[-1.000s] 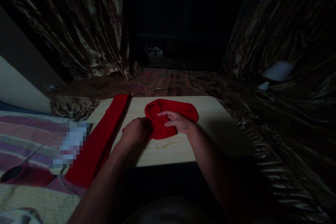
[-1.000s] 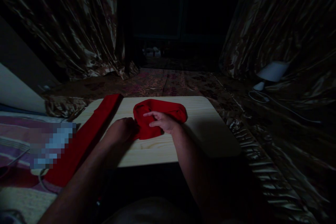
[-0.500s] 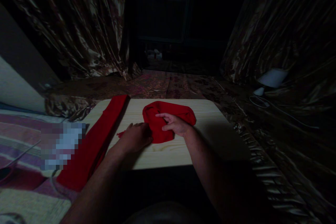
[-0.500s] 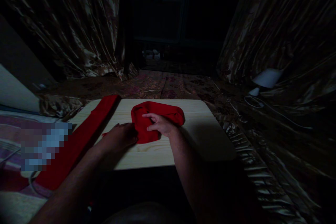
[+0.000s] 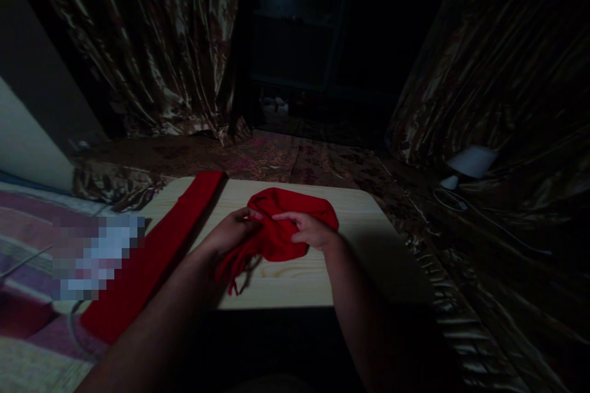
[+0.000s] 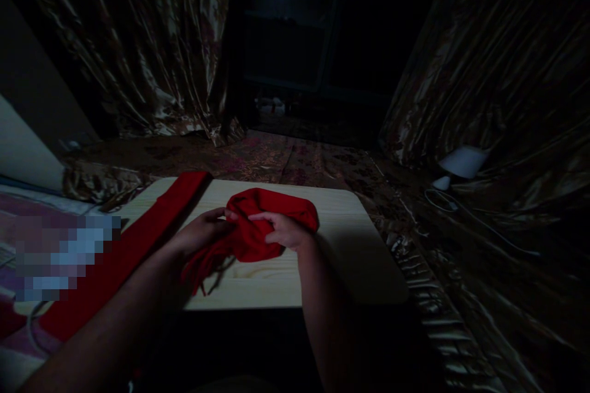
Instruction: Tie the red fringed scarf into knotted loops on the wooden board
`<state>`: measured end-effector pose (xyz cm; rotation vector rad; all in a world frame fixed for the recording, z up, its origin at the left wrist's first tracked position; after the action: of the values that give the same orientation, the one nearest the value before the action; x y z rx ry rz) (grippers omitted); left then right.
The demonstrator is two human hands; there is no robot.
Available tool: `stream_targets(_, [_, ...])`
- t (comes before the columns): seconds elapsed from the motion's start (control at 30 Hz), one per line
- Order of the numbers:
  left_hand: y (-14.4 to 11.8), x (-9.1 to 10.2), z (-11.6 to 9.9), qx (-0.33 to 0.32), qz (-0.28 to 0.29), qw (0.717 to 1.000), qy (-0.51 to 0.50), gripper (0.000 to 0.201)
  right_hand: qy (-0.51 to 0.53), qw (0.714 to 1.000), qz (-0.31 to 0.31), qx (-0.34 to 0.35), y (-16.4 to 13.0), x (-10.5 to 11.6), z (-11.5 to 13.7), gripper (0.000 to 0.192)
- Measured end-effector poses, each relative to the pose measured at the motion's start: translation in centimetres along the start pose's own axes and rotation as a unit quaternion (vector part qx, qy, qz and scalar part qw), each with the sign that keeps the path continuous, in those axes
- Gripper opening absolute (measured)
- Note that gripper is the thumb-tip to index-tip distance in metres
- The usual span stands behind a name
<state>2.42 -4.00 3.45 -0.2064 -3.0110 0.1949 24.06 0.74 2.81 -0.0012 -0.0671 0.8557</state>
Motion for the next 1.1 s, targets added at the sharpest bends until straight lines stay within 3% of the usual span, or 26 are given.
stream_targets(0.17, [-0.6, 0.5, 0.3, -0.042, 0.068, 0.976, 0.204, 0.026, -0.003, 1.0, -0.011, 0.003, 0.4, 0.4, -0.4, 0.062])
stream_targets(0.27, [-0.2, 1.0, -0.2, -0.048, -0.022, 0.93, 0.365, 0.022, -0.036, 0.989, -0.146, -0.001, 1.0, 1.4, -1.0, 0.047])
stream_targets(0.33, [0.6, 1.4, -0.9, -0.046, -0.134, 0.89, 0.433, 0.026, -0.141, 0.945, -0.296, 0.004, 0.7, 2.6, -0.9, 0.033])
stream_targets(0.4, [1.7, 1.7, -1.6, -0.058, -0.213, 0.86, 0.46, 0.037, -0.293, 0.867, -0.404, 0.005, -0.2, 3.9, -0.4, 0.028])
stream_targets(0.5, [4.1, 1.6, -2.4, -0.071, -0.203, 0.841, 0.497, 0.062, -0.498, 0.758, -0.418, -0.051, -1.7, 5.3, 0.4, 0.042])
stream_targets(0.6, [6.7, 1.3, -2.4, -0.041, -0.118, 0.842, 0.526, 0.075, -0.576, 0.716, -0.362, -0.157, -2.8, 6.2, 0.4, 0.062])
stream_targets(0.73, [9.5, 1.1, -1.3, -0.038, -0.065, 0.844, 0.531, 0.07, -0.564, 0.724, -0.315, -0.243, -3.4, 7.4, 0.1, 0.068])
stream_targets(0.83, [10.6, 1.4, -0.1, -0.071, -0.08, 0.875, 0.473, 0.057, -0.527, 0.763, -0.313, -0.204, -3.4, 9.1, -0.1, 0.07])
stream_targets(0.9, [11.0, 1.5, 0.7, -0.083, -0.097, 0.925, 0.357, 0.052, -0.478, 0.807, -0.323, -0.125, -3.2, 10.4, -0.5, 0.067])
stream_targets(0.97, [11.3, 1.4, 1.6, -0.067, -0.101, 0.979, 0.164, 0.05, -0.419, 0.837, -0.35, -0.042, -2.8, 11.9, -1.0, 0.066])
stream_targets(1.03, [11.5, 1.0, 2.4, -0.033, -0.087, 0.995, -0.03, 0.053, -0.372, 0.844, -0.385, 0.016, -2.3, 13.0, -1.7, 0.065])
stream_targets(1.1, [11.6, 0.8, 2.7, -0.015, -0.094, 0.988, -0.118, 0.055, -0.358, 0.844, -0.397, 0.038, -1.6, 13.6, -2.4, 0.064])
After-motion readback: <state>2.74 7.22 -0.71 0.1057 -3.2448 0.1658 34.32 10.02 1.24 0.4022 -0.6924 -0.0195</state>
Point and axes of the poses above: each hand's wrist, its own y-axis towards the middle knuckle, its own x-axis out of the back of the hand, z = x × y, the point moved 2 cm from there along y, towards the middle knuckle, and after that the axes turned 4 degrees about z, right-handed, at the moved point
